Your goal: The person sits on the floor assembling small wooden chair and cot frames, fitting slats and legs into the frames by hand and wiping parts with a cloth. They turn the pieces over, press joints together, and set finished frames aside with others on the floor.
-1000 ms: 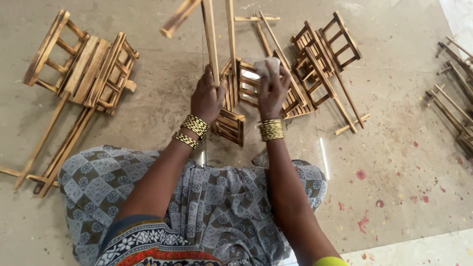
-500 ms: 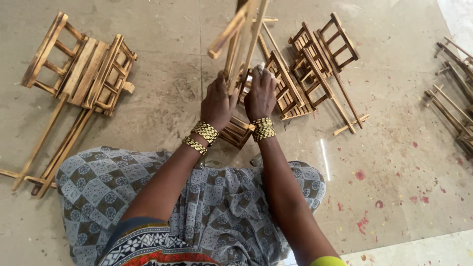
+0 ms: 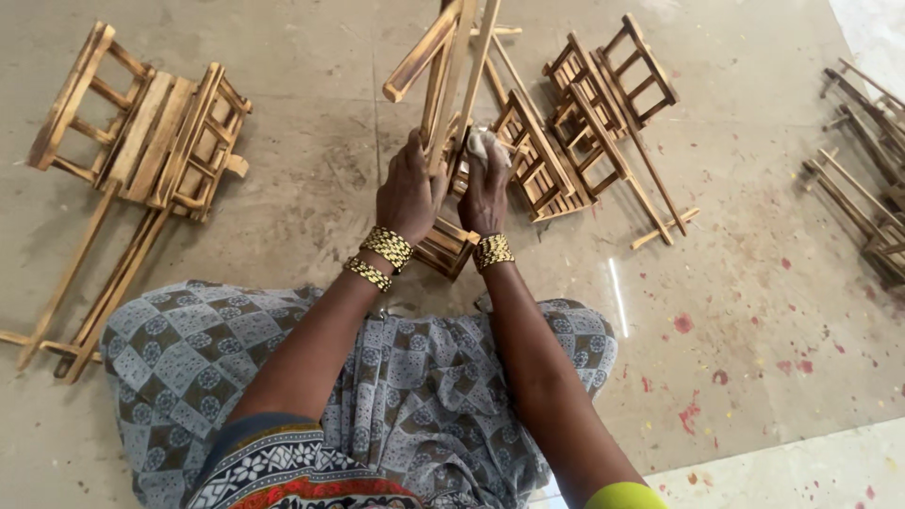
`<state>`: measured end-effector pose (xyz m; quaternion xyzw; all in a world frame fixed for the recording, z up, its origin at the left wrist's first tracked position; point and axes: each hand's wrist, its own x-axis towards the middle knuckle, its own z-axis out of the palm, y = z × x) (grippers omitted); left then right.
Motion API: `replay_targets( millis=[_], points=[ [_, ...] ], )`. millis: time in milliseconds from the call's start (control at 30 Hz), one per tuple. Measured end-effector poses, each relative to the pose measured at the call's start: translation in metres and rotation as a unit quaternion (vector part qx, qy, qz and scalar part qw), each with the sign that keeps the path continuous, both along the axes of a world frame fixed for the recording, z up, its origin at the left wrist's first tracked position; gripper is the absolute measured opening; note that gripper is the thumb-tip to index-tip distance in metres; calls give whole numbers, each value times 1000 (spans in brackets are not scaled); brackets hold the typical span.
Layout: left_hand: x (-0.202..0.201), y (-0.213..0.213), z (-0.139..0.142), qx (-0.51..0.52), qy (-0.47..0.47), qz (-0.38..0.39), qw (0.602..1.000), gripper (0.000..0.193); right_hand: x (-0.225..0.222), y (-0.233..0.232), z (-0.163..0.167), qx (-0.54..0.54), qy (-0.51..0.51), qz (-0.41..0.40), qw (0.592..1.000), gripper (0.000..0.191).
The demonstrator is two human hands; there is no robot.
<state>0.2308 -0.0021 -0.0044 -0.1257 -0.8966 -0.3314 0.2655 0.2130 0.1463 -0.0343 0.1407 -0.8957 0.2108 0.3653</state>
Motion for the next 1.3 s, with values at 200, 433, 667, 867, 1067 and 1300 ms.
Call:
replay_targets(
  millis=[200, 433, 667, 867, 1067, 1300],
  points=[
    [-3, -4, -1, -2, -33, 16, 999, 70, -5, -1, 1, 16, -7, 24, 1000, 73],
    [-4, -12, 1, 25, -46, 23, 998, 69, -1, 5, 4, -242, -200, 200, 928, 52],
    [-6, -22, -2, 53, -63, 38, 996, 72, 21, 27, 57, -474, -336, 165, 797, 31],
    [8, -15, 7, 166, -72, -10, 984, 84, 61, 0, 117, -304, -193, 166, 918, 35],
    [33, -16, 21, 97, -28, -31, 994, 91, 88, -31, 122, -223, -58, 40, 972, 56],
    [59, -25, 29, 69, -43, -21, 996, 86, 90, -49, 101, -278, -82, 25, 957, 68]
  ],
)
